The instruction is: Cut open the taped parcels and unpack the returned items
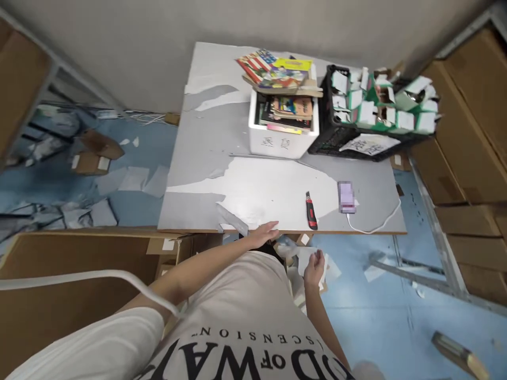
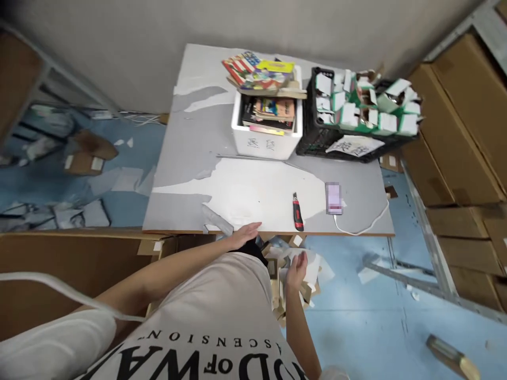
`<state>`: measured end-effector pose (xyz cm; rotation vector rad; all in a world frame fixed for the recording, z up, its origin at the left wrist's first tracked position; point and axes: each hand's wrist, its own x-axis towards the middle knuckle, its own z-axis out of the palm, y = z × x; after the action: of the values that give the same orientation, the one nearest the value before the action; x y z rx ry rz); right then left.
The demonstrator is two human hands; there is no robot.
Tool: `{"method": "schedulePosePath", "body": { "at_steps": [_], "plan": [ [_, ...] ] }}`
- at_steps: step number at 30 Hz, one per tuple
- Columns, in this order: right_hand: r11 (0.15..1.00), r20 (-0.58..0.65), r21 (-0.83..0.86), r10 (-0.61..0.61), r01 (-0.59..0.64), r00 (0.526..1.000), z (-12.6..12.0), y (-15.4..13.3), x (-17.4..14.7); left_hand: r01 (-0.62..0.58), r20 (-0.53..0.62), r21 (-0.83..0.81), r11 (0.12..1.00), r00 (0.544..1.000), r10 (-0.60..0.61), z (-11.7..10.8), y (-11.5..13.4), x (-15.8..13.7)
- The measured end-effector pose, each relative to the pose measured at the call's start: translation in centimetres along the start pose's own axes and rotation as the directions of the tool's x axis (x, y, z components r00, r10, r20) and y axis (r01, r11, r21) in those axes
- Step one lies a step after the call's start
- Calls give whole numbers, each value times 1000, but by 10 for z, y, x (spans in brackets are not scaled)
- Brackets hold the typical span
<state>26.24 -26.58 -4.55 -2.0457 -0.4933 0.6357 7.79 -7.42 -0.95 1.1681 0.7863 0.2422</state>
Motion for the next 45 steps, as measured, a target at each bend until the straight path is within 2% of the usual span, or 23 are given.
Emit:
{"method": "schedulePosePath", "body": {
  "at_steps": [2,4,7,10,12,15,18,23,27,30,34,37,41,45],
  "plan": [
    [993,80,82,-96,89,992,28,-41,29,-108,-177,-39,993,979,100,-26,14,-17],
    [970,229,175,-206,168,951,58,-83,50,-181,-341,-61,982,928,150,-48,20,-39],
    [947,451,237,-305,217,839,101,-134,65,-214,-580,-105,971,806,115,-72,14,-75],
    [941,646,213,-336,261,685,135,-163,66,-164,-760,-136,977,650,3,-83,-3,-117],
    [941,744,179,-321,288,586,152,-172,61,-89,-825,-146,985,561,-72,-83,-16,-146],
    [945,845,120,-258,303,468,172,-174,48,-5,-871,-189,982,463,-166,-76,-34,-184],
    [943,909,71,-195,326,367,188,-169,33,-22,-897,-241,970,387,-214,-63,-52,-208],
    [901,967,58,-158,429,201,212,-169,13,-90,-936,-277,957,251,-247,-44,-74,-227],
    [883,977,80,-161,462,138,226,-178,-6,-140,-941,-286,948,225,-251,-36,-87,-241],
    [882,975,79,-165,464,147,233,-181,-26,-182,-944,-285,941,224,-242,-33,-95,-258],
    [886,967,84,-182,455,176,240,-180,-61,-174,-947,-289,941,198,-254,-29,-110,-291],
    [865,969,88,-190,494,160,246,-184,-94,-179,-946,-300,937,179,-268,-26,-128,-319],
    [785,977,107,-198,611,83,266,-194,-141,-238,-945,-320,917,145,-292,-22,-156,-351],
    [723,980,185,-187,666,-69,304,-200,-188,-222,-937,-348,911,106,-333,-15,-178,-382]
  ]
}}
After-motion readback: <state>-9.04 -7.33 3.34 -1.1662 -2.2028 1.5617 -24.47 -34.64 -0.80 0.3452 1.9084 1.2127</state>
